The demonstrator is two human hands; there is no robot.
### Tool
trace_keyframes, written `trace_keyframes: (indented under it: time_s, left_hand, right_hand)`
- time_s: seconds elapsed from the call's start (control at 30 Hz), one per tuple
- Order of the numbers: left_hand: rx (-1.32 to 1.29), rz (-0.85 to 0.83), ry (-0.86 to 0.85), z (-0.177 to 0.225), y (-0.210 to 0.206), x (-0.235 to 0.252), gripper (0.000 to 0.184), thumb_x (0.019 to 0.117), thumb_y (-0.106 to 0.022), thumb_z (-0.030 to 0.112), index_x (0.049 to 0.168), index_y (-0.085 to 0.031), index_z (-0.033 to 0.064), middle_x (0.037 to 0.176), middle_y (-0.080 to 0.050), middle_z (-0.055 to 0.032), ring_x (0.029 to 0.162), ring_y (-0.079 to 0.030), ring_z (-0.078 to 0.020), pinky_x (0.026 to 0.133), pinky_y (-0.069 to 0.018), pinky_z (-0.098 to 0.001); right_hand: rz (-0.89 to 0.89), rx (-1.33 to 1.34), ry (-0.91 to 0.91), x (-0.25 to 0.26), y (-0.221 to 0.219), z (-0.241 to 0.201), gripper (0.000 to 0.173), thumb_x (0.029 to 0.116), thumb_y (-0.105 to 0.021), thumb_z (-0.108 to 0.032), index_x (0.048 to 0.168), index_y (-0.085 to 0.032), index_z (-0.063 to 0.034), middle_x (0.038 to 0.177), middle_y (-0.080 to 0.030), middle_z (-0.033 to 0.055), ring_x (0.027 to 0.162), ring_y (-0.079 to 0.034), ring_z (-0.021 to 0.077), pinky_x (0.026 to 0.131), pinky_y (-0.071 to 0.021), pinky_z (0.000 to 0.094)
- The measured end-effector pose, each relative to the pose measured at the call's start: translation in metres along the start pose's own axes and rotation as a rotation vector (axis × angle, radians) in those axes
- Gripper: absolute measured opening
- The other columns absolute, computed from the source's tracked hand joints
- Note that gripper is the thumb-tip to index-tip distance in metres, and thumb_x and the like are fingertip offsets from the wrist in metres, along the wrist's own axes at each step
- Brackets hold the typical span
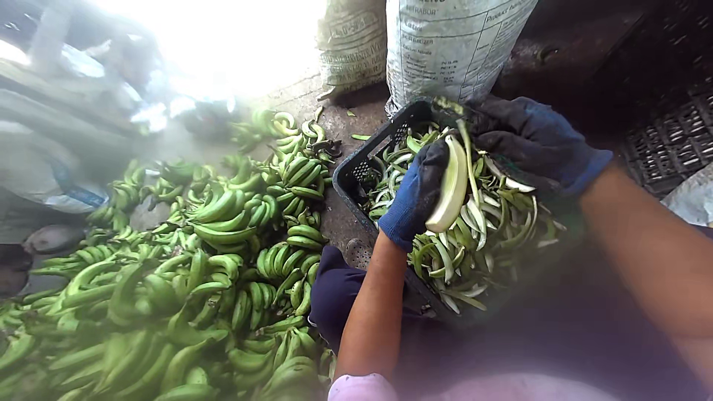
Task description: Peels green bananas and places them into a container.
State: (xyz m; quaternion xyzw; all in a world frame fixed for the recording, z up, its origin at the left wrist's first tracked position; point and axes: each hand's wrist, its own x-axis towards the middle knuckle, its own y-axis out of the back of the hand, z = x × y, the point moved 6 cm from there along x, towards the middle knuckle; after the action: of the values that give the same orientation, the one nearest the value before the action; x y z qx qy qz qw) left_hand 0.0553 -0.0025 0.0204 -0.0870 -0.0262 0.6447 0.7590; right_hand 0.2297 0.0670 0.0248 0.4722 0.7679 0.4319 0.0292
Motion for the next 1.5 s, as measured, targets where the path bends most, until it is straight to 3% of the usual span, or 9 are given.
trace_keyframes:
  time_s: [0.3,0.47,0.6,0.97,1.07,1.13,1.33,1.4,1.5]
  left_hand:
    - [-0.509,0.542,-0.187,-0.014,0.042,0.020,0.030,0.1124,-0.027,0.029,0.126,-0.049,0.0122,0.097,-0.063,-0.0029,0.083,-0.067,-0.0127,0.074,-0.0611,-0.0339]
    - [-0.076,0.340,-0.292,0.002,0.020,0.017,0.037,0.1092,-0.027,0.020,0.127,-0.054,0.0010,0.102,-0.063,-0.0025,0.091,-0.060,-0.0040,0.084,-0.0537,-0.0252]
    - [0.128,-0.017,-0.006,-0.014,-0.008,0.017,0.044,0.1097,-0.028,0.033,0.122,-0.059,0.0043,0.095,-0.064,-0.0070,0.080,-0.064,-0.0126,0.071,-0.0573,-0.0323]
    - [-0.745,0.348,-0.195,-0.025,0.036,0.029,0.048,0.1114,-0.018,0.039,0.109,-0.058,0.0133,0.092,-0.070,-0.0012,0.086,-0.070,-0.0103,0.076,-0.0598,-0.0295]
    - [-0.590,0.290,-0.305,-0.005,0.025,0.026,0.039,0.1109,-0.020,0.030,0.107,-0.056,0.0147,0.087,-0.065,0.0026,0.081,-0.065,-0.0053,0.074,-0.0575,-0.0247]
    - [-0.270,0.352,-0.320,0.001,0.024,0.018,0.038,0.1114,-0.025,0.028,0.124,-0.056,0.0096,0.100,-0.063,0.0017,0.091,-0.061,-0.0026,0.083,-0.0551,-0.0236]
    - [0.516,0.223,0.016,-0.012,0.009,0.018,0.053,0.1124,-0.018,0.032,0.139,-0.055,0.0037,0.119,-0.066,-0.0176,0.106,-0.065,-0.0251,0.092,-0.0531,-0.0486]
    - [0.521,0.124,0.085,-0.026,0.001,0.019,0.060,0.1116,-0.016,0.043,0.127,-0.064,0.0101,0.104,-0.070,-0.0117,0.090,-0.069,-0.0222,0.077,-0.0590,-0.0473]
    - [0.393,0.188,0.165,-0.037,0.012,0.018,0.055,0.1067,-0.035,0.055,0.139,-0.059,0.0181,0.113,-0.070,-0.0100,0.096,-0.069,-0.0228,0.082,-0.0576,-0.0502]
  right_hand:
    - [-0.096,-0.159,0.104,-0.034,-0.038,-0.025,0.053,0.0942,-0.064,-0.043,0.146,-0.058,-0.0319,0.125,-0.066,0.0152,0.113,-0.063,0.0332,0.095,-0.0496,0.0538]
    - [-0.071,-0.074,-0.003,-0.020,-0.019,-0.018,0.053,0.1007,-0.057,-0.042,0.151,-0.053,-0.0251,0.134,-0.063,0.0125,0.123,-0.060,0.0261,0.105,-0.0472,0.0469]
    - [-0.070,0.242,-0.276,-0.016,-0.015,0.021,0.042,0.1060,-0.050,-0.032,0.145,-0.056,-0.0195,0.139,-0.062,-0.0008,0.116,-0.064,0.0060,0.099,-0.0545,0.0312]
    - [-0.029,-0.230,0.223,-0.029,-0.036,-0.030,0.051,0.0965,-0.061,-0.046,0.144,-0.059,-0.0295,0.124,-0.067,0.0166,0.112,-0.065,0.0349,0.094,-0.0508,0.0545]
    - [-0.021,-0.161,0.033,-0.021,-0.028,-0.031,0.053,0.0999,-0.057,-0.044,0.150,-0.053,-0.0266,0.129,-0.065,0.0144,0.116,-0.064,0.0300,0.097,-0.0516,0.0514]
    - [-0.036,-0.093,-0.053,-0.018,-0.024,-0.031,0.057,0.1004,-0.056,-0.043,0.155,-0.047,-0.0268,0.130,-0.064,0.0137,0.116,-0.062,0.0279,0.098,-0.0507,0.0498]
    - [-0.091,0.037,-0.331,-0.022,-0.030,0.012,0.047,0.1046,-0.048,-0.046,0.146,-0.055,-0.0253,0.134,-0.065,0.0052,0.112,-0.067,0.0185,0.095,-0.0551,0.0473]
    - [-0.165,0.152,-0.536,-0.029,-0.037,0.037,0.041,0.1070,-0.045,-0.046,0.138,-0.061,-0.0243,0.120,-0.070,0.0033,0.104,-0.069,0.0166,0.091,-0.0574,0.0481]
    - [-0.152,0.303,-0.704,-0.034,-0.043,0.038,0.046,0.1038,-0.046,-0.058,0.137,-0.060,-0.0287,0.096,-0.071,0.0040,0.076,-0.069,0.0173,0.068,-0.0591,0.0420]
